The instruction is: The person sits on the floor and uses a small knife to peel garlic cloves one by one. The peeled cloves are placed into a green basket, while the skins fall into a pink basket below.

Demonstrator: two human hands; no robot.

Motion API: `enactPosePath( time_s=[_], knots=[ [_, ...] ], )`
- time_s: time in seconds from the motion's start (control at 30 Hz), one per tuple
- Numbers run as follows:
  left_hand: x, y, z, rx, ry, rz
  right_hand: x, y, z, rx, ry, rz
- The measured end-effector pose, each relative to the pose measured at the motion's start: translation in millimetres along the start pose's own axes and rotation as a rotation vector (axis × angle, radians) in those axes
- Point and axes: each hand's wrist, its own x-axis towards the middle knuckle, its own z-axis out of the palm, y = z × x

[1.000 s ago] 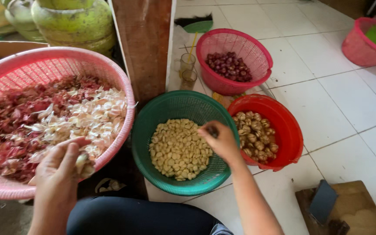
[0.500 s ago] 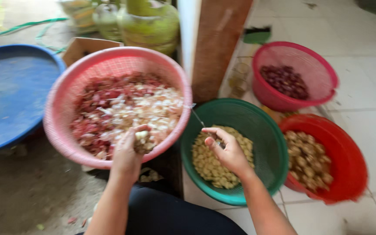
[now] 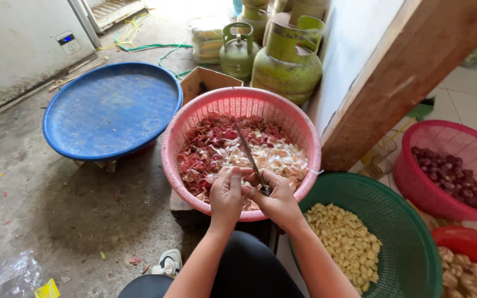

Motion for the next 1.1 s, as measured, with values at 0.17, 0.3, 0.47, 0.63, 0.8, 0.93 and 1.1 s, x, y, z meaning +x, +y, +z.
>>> enactPosePath(
  time_s=[0.17, 0.3, 0.47, 0.63, 0.8, 0.93, 1.1],
  knots=[
    [16.9, 2.2, -8.6, -0.171, -0.020, -0.039, 14.5, 1.5, 4.4, 0.176, -0.027, 0.090],
    [35.8, 11.0, -22.7, -0.455, -0.040, -0.255, 32.0, -13.3, 3.1, 0.249, -0.047, 0.142],
    [45.2, 27.3, -26.1, -0.471, -0.095, -0.336, 53.2, -42.5, 0.3, 0.349, 0.009, 0.173],
    [43.7, 30.4, -26.6, -0.498, -0.094, -0.279, 54.4, -36.7, 14.6, 0.483, 0.037, 0.153],
    [41.9, 27.3, -20.9, -0.376, -0.101, -0.333, 53.9, -22.4, 11.6, 0.446, 0.083, 0.149],
    [39.7, 28.2, -21.8, -0.501, -0.047, -0.308, 44.7, -18.5, 7.4, 0.261, 0.015, -0.027],
    [44.7, 25.1, -28.7, -0.527, -0.077, -0.274, 30.8, -27.0, -2.3, 0.061, -0.118, -0.228]
  ],
)
